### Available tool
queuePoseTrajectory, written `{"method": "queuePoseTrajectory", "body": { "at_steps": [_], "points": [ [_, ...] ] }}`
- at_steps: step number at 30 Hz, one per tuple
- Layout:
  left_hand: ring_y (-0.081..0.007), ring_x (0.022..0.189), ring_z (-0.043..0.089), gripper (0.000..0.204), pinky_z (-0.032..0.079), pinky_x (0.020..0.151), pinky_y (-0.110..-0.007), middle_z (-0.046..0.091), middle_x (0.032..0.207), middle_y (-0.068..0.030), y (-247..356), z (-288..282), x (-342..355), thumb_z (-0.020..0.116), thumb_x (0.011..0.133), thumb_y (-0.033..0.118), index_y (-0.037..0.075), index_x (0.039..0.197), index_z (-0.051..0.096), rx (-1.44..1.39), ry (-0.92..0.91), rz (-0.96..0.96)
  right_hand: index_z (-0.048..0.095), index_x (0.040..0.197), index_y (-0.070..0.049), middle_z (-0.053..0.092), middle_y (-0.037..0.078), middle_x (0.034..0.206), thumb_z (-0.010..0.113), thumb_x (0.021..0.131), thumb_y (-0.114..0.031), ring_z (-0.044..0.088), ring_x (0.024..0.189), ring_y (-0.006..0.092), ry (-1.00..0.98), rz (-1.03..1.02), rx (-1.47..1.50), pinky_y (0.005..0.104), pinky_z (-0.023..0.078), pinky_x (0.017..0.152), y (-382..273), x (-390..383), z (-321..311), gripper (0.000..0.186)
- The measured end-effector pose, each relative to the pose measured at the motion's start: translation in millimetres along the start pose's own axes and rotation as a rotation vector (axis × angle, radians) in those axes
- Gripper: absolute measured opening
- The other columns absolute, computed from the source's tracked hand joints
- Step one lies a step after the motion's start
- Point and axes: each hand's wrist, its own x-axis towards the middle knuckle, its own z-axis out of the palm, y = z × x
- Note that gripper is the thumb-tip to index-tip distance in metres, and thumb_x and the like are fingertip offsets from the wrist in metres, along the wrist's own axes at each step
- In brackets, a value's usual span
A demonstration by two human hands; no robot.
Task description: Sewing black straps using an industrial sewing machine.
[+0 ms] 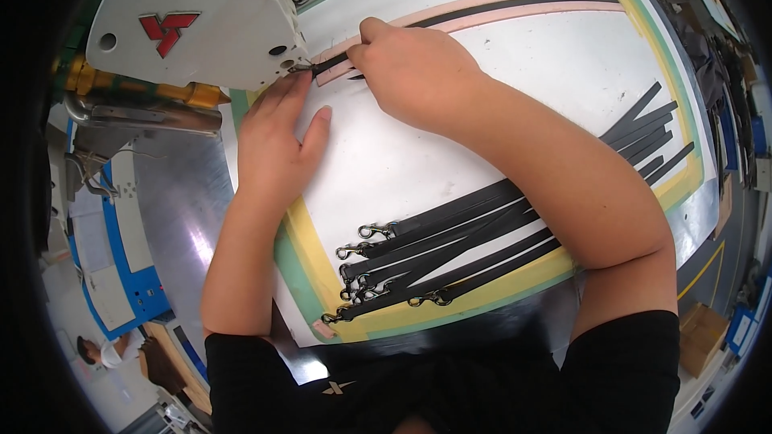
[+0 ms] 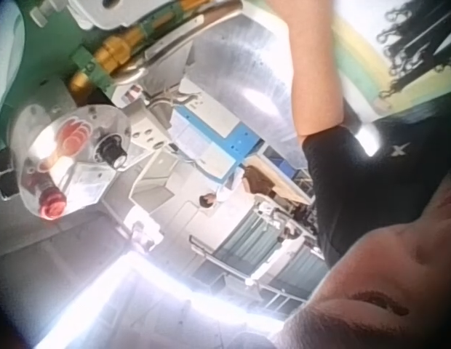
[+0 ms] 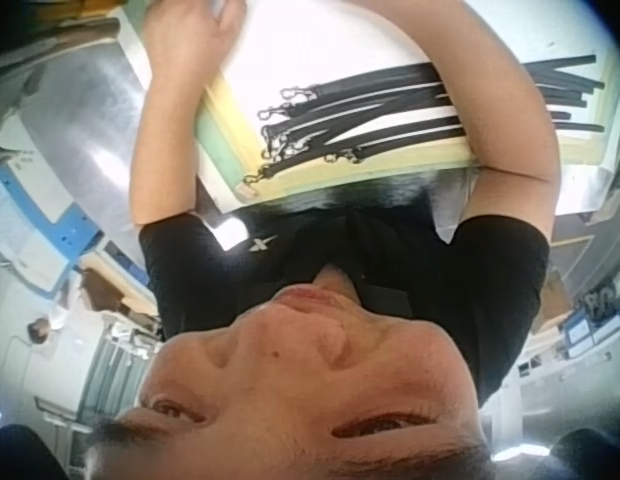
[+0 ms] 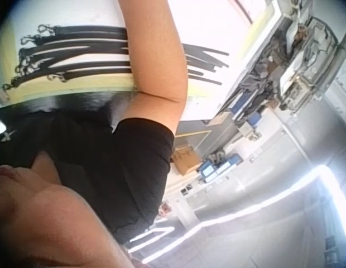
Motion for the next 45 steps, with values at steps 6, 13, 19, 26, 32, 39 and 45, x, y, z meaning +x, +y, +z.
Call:
{"method": "queuePoseTrajectory", "body": {
  "at_steps": [6, 13, 19, 26, 32, 39, 45],
  "points": [
    [-0.0379, 0.121, 0.065, 0.047, 0.05, 0.104, -0.047, 0.069, 0.132, -0.02, 1, 0, 0, 0.07, 0.094, 0.022, -0.002, 0.134, 0.066, -0.03, -0.029, -0.045, 0.073, 0.117, -0.004, 0.063, 0.016, 0.111, 0.058, 0.091, -0.002, 0.072, 0.093, 0.035, -0.043, 0.001, -0.003, 0.0449, 0.061, 0.08, -3, 1, -2, 0.03],
    [-0.0373, 0.128, 0.061, 0.049, 0.045, 0.109, -0.048, 0.065, 0.139, -0.019, 5, -4, -1, 0.067, 0.096, 0.025, 0.001, 0.138, 0.064, -0.042, -0.082, -0.12, 0.072, 0.127, -0.01, 0.061, 0.016, 0.111, 0.058, 0.092, -0.005, 0.073, 0.088, 0.0338, -0.098, -0.042, -0.06, 0.0438, 0.061, 0.077, -9, 5, -9, 0.038],
    [-0.0359, 0.13, 0.059, 0.052, 0.044, 0.111, -0.048, 0.063, 0.14, -0.0176, 8, -5, 0, 0.066, 0.097, 0.025, -0.002, 0.141, 0.06, -0.046, -0.141, -0.154, 0.069, 0.134, -0.011, 0.062, 0.016, 0.112, 0.061, 0.093, -0.007, 0.073, 0.09, 0.0329, -0.151, -0.008, -0.088, 0.0445, 0.061, 0.077, -18, 4, -16, 0.042],
    [-0.0352, 0.129, 0.059, 0.05, 0.045, 0.11, -0.046, 0.062, 0.139, -0.0176, 7, -7, -3, 0.066, 0.097, 0.025, -0.001, 0.139, 0.061, -0.09, -0.156, -0.159, 0.068, 0.137, -0.014, 0.063, 0.015, 0.114, 0.065, 0.092, -0.01, 0.073, 0.092, 0.0338, -0.177, 0.022, -0.11, 0.0443, 0.061, 0.078, -21, 7, -14, 0.045],
    [-0.0351, 0.127, 0.06, 0.05, 0.046, 0.109, -0.046, 0.061, 0.14, -0.0174, 9, -8, -4, 0.066, 0.097, 0.025, -0.002, 0.14, 0.061, -0.05, -0.147, -0.156, 0.071, 0.132, -0.016, 0.065, 0.014, 0.11, 0.066, 0.091, -0.009, 0.073, 0.089, 0.0338, -0.124, 0.0, -0.11, 0.0437, 0.061, 0.077, -19, 8, -11, 0.041],
    [-0.0336, 0.128, 0.06, 0.051, 0.046, 0.108, -0.044, 0.061, 0.143, -0.0157, 11, -6, -3, 0.065, 0.098, 0.026, -0.001, 0.14, 0.061, -0.019, -0.14, -0.153, 0.073, 0.13, -0.015, 0.066, 0.014, 0.109, 0.068, 0.091, -0.01, 0.073, 0.089, 0.0331, -0.062, -0.041, -0.141, 0.043, 0.061, 0.076, -17, 6, -7, 0.04],
    [-0.0328, 0.129, 0.06, 0.052, 0.046, 0.109, -0.044, 0.061, 0.144, -0.0154, 14, -5, -4, 0.065, 0.099, 0.028, -0.001, 0.142, 0.06, 0.032, -0.182, -0.175, 0.073, 0.13, -0.014, 0.066, 0.014, 0.111, 0.068, 0.091, -0.011, 0.073, 0.091, 0.0332, -0.083, -0.021, -0.132, 0.0433, 0.061, 0.077, -19, 4, -8, 0.039]
  ]
}}
